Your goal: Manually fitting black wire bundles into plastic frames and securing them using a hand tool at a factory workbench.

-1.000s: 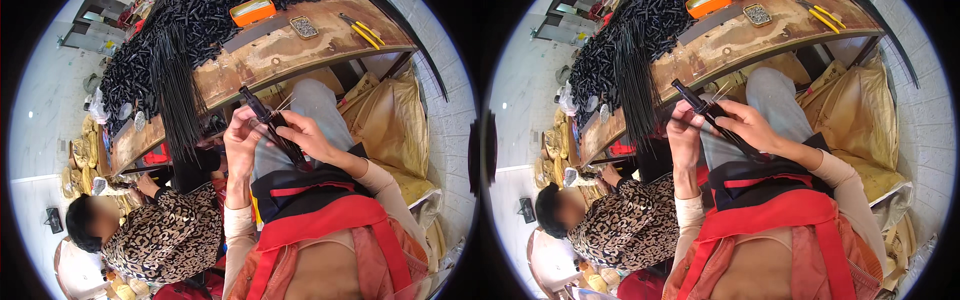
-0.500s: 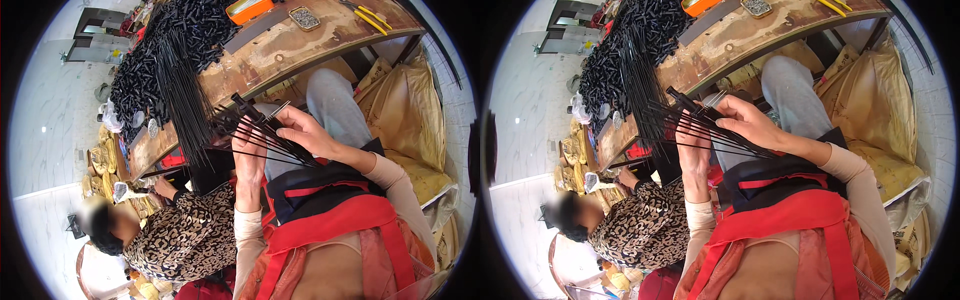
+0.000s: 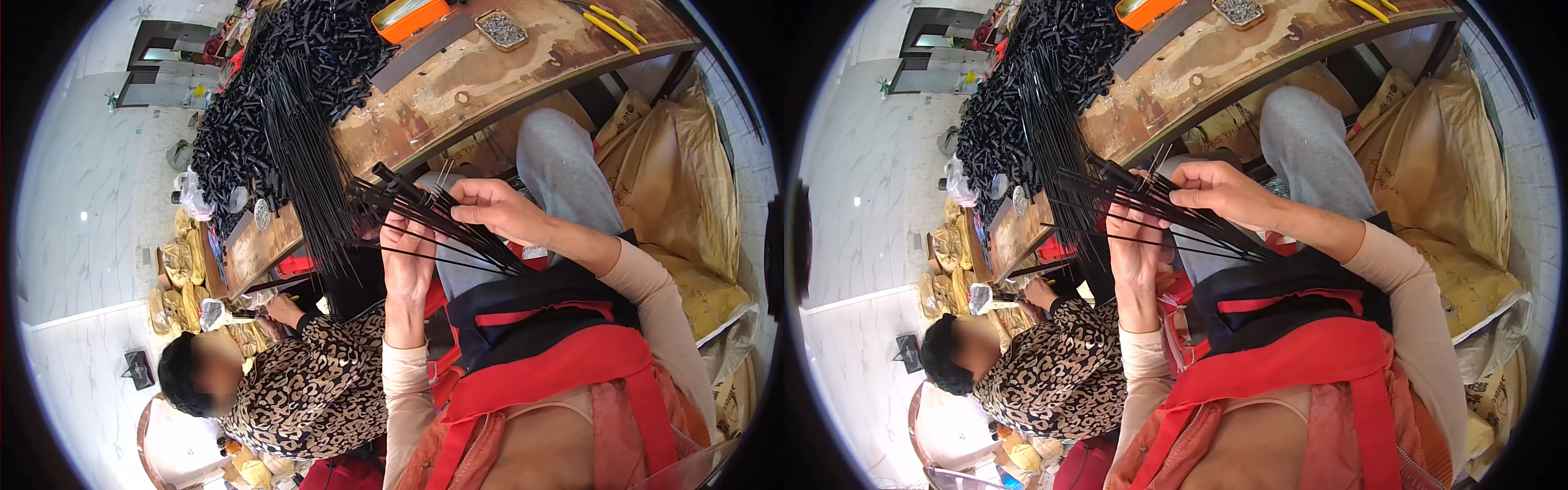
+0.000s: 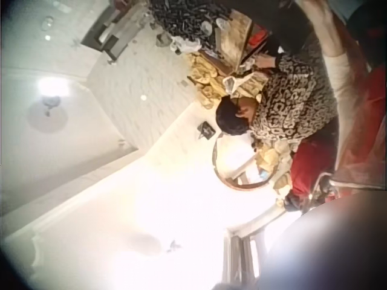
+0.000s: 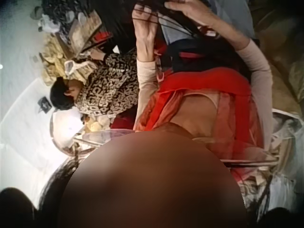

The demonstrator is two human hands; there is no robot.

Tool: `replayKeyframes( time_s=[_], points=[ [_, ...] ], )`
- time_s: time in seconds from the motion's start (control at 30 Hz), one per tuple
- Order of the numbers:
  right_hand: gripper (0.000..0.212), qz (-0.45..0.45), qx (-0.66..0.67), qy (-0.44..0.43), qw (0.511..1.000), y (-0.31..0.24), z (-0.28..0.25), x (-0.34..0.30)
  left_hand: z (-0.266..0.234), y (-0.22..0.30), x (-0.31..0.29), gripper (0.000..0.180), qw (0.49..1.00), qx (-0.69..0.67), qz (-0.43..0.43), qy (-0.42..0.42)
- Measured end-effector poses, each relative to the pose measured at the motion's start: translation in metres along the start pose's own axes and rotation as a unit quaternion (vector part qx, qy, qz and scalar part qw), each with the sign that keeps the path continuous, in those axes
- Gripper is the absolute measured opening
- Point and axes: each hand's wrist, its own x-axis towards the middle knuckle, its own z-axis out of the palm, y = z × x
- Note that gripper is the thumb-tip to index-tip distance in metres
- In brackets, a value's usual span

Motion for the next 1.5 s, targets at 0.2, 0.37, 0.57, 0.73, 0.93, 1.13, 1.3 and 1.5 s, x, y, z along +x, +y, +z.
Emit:
replayKeyframes(
  time_s=[0.2,0.37,0.57,0.73,0.93,1.13,1.3,1.5],
  points=[
    [0.009,0.006,-0.01,0.014,1.0,0.001,-0.004,-0.003,0.005,0.002,0.002,0.035,0.999,-0.01,-0.019,0.032],
    [0.01,0.002,0.027,0.017,0.999,0.004,-0.005,-0.003,-0.002,-0.001,0.008,0.041,0.999,-0.021,-0.026,0.007],
    [0.01,0.021,0.074,0.003,0.997,0.003,-0.005,-0.005,-0.009,0.0,0.005,0.045,0.999,0.002,-0.015,-0.035],
    [0.01,0.05,0.09,0.0,0.995,0.001,-0.007,-0.007,-0.01,0.0,0.005,0.04,1.0,0.009,-0.025,0.017],
    [0.009,0.072,0.139,-0.041,0.987,0.003,-0.015,-0.007,-0.022,0.004,0.019,0.036,0.994,0.01,-0.082,-0.077],
    [0.01,0.047,0.151,-0.017,0.987,0.01,-0.003,-0.007,-0.033,-0.022,0.03,0.045,0.996,0.082,-0.024,-0.04],
    [0.009,-0.074,0.133,0.096,0.984,0.007,-0.003,-0.008,-0.009,-0.042,0.029,0.042,0.993,-0.105,-0.021,0.05],
    [0.011,-0.082,0.1,0.146,0.981,0.012,0.005,-0.01,0.039,-0.024,-0.001,0.029,0.984,0.074,0.052,0.152]
  ],
)
